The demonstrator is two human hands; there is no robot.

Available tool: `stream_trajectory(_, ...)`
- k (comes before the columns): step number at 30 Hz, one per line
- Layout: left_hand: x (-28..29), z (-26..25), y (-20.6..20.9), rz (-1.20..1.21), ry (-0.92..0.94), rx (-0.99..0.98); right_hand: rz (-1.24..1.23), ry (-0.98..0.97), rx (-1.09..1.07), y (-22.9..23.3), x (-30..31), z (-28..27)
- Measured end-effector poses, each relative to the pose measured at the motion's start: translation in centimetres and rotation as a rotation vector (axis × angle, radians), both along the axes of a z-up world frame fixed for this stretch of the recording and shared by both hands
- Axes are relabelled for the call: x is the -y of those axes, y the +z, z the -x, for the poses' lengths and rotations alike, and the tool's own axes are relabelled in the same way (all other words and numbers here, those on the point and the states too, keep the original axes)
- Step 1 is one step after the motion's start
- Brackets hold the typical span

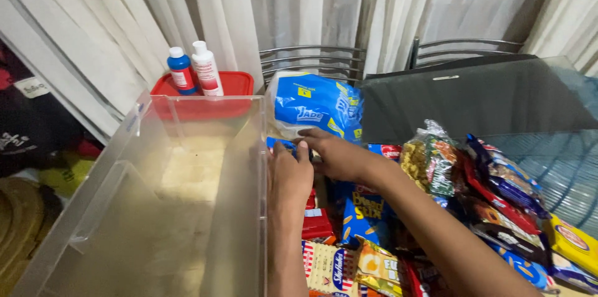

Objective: Organizing various snack and instant noodle packages from a table into a clear plastic storage bin.

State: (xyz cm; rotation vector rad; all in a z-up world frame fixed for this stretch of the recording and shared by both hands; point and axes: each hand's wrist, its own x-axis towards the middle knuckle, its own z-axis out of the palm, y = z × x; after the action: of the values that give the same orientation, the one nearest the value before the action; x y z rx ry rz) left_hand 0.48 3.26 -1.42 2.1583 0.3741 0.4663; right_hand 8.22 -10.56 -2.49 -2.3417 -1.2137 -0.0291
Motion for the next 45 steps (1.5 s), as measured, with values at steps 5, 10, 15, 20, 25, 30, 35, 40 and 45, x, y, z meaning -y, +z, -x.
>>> stream_trajectory(5,1.5,1.0,1.5,-0.178,-0.118,0.230,-0.029,-0.087,0.110,4.5,4.8,3.1)
stream_trajectory(10,5.0,1.8,2.5,0.005,-0.367,0.293,0.022,-0.204,0.244,8.1,10.0,6.7)
stream_trajectory(15,8.6,2.9,2.2,-0.034,-0.619,0.241,0.384,-0.574,0.335,9.8,14.0,9.0)
stream_trajectory(20,10.2,4.7,2.9,-0.085,-0.753,0.172,0.732,-0.720,0.128,11.3,15.1,10.0)
stream_trajectory(25,11.1,4.6,2.2,-0.096,-0.801,0.049,0.881,-0.716,-0.005,10.9,15.1,10.5)
stream_trajectory(30,11.1,4.1,1.6,-0.014,-0.806,0.105,0.779,-0.697,0.061,10.5,15.4,10.4)
stream_trajectory(35,10.9,3.1,1.0,0.042,-0.831,0.100,0.678,-0.650,0.130,10.1,15.9,10.0)
stream_trajectory(40,10.4,3.6,2.4,0.156,-0.835,0.089,0.520,-0.547,0.269,9.2,16.7,9.5)
stream_trajectory(45,10.4,2.3,0.6,0.244,-0.771,0.059,0.484,-0.528,0.288,10.3,15.7,9.8)
